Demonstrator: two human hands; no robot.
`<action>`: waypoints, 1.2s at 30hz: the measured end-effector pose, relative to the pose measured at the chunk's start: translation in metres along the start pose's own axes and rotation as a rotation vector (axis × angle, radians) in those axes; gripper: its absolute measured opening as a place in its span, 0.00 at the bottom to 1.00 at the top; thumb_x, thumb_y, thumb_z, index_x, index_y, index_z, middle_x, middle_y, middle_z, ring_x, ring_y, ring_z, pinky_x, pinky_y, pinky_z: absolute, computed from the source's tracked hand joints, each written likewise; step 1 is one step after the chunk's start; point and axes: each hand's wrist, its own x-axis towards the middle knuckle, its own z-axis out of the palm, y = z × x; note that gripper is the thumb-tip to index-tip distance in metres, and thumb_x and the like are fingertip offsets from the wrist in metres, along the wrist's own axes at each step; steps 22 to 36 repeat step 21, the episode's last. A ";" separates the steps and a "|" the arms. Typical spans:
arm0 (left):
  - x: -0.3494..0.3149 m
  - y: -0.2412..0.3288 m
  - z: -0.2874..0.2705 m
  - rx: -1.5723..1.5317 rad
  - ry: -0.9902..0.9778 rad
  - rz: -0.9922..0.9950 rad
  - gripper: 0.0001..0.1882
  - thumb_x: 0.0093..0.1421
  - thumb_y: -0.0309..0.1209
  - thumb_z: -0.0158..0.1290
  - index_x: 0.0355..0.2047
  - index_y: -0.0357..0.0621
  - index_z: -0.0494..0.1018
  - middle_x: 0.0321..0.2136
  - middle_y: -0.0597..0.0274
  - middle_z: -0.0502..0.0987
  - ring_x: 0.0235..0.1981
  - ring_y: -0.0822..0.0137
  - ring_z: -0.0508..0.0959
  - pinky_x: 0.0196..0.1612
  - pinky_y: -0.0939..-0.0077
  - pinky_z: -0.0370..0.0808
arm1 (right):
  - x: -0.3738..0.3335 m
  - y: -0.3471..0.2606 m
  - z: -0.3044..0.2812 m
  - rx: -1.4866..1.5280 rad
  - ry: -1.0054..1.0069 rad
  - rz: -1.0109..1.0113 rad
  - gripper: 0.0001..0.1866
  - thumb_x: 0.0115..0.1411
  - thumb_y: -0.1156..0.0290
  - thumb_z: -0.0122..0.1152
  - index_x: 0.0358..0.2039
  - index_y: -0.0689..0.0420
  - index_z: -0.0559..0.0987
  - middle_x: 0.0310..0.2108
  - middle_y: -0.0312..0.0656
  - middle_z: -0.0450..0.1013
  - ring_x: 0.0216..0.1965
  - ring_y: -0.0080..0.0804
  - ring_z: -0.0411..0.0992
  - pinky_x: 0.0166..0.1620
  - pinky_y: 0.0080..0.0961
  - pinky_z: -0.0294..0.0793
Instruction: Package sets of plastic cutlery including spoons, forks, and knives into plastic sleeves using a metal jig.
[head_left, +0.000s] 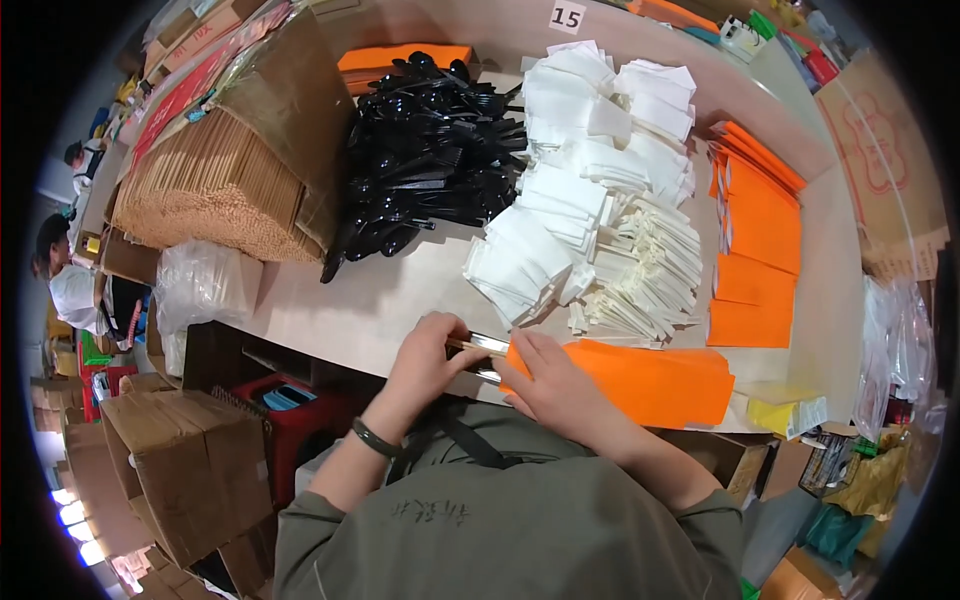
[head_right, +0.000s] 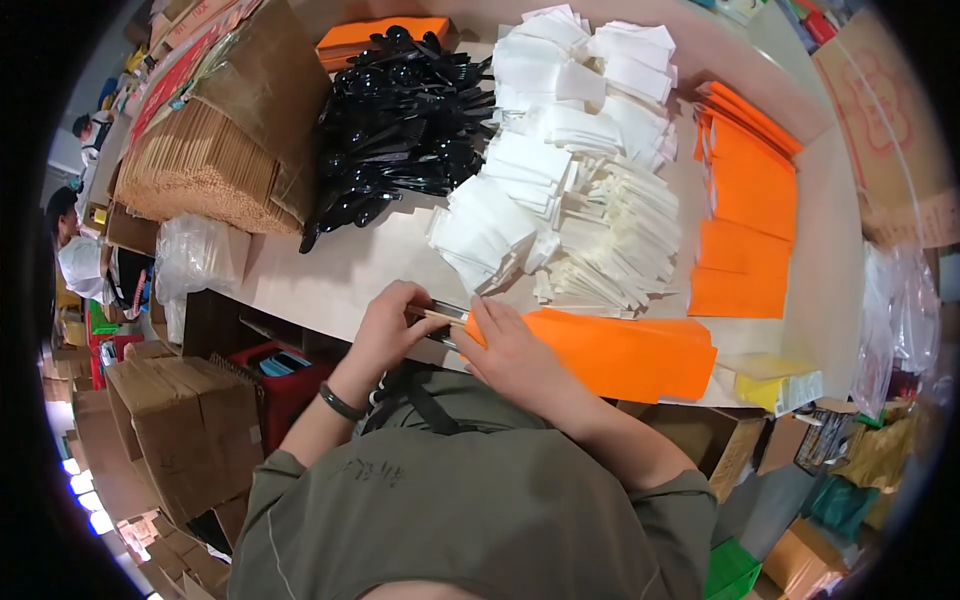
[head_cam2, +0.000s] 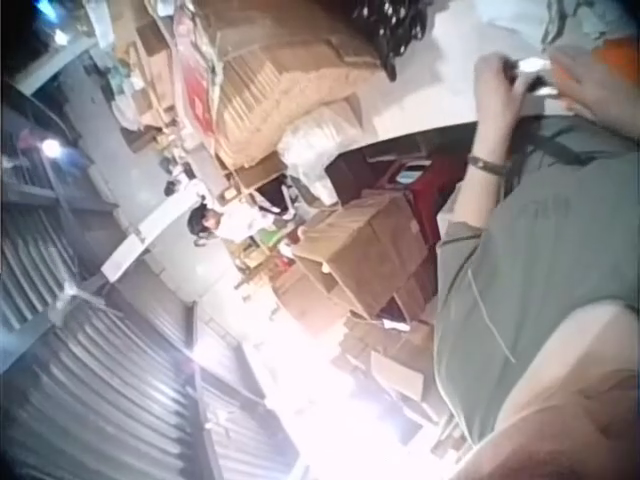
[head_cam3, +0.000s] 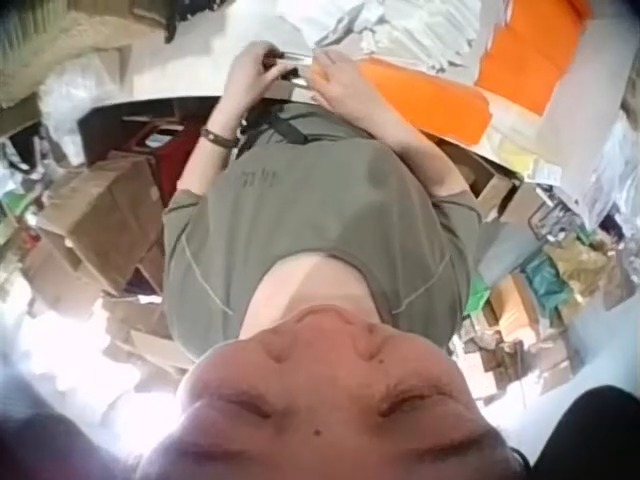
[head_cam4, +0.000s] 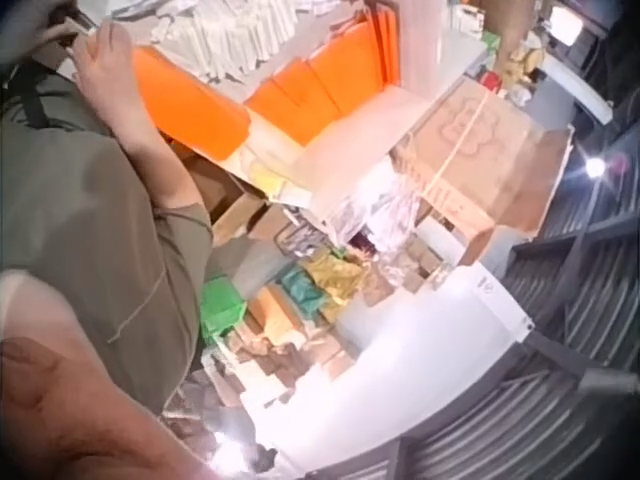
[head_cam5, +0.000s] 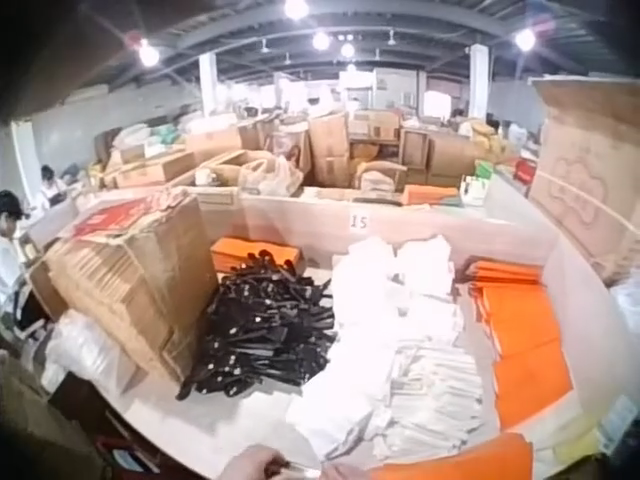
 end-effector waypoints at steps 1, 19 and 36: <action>0.000 0.011 0.002 0.057 0.074 -0.065 0.18 0.54 0.29 0.66 0.42 0.35 0.72 0.30 0.55 0.74 0.33 0.64 0.78 0.39 0.72 0.77 | -0.001 0.000 -0.001 -0.003 0.004 0.005 0.23 0.53 0.70 0.66 0.50 0.59 0.73 0.59 0.66 0.62 0.60 0.62 0.62 0.62 0.50 0.63; -0.002 0.033 0.003 0.571 -0.038 0.482 0.29 0.41 0.36 0.68 0.44 0.46 0.70 0.32 0.57 0.73 0.34 0.55 0.77 0.37 0.63 0.75 | -0.006 0.023 -0.052 -0.129 -0.011 -0.077 0.13 0.45 0.67 0.71 0.27 0.54 0.73 0.33 0.45 0.70 0.35 0.43 0.73 0.34 0.33 0.73; 0.010 0.029 -0.011 0.434 -0.027 0.367 0.25 0.41 0.33 0.67 0.39 0.47 0.69 0.30 0.59 0.73 0.33 0.53 0.76 0.34 0.59 0.73 | -0.015 0.044 -0.078 -0.148 -0.047 0.015 0.14 0.46 0.66 0.72 0.24 0.54 0.73 0.31 0.43 0.71 0.33 0.42 0.74 0.31 0.32 0.74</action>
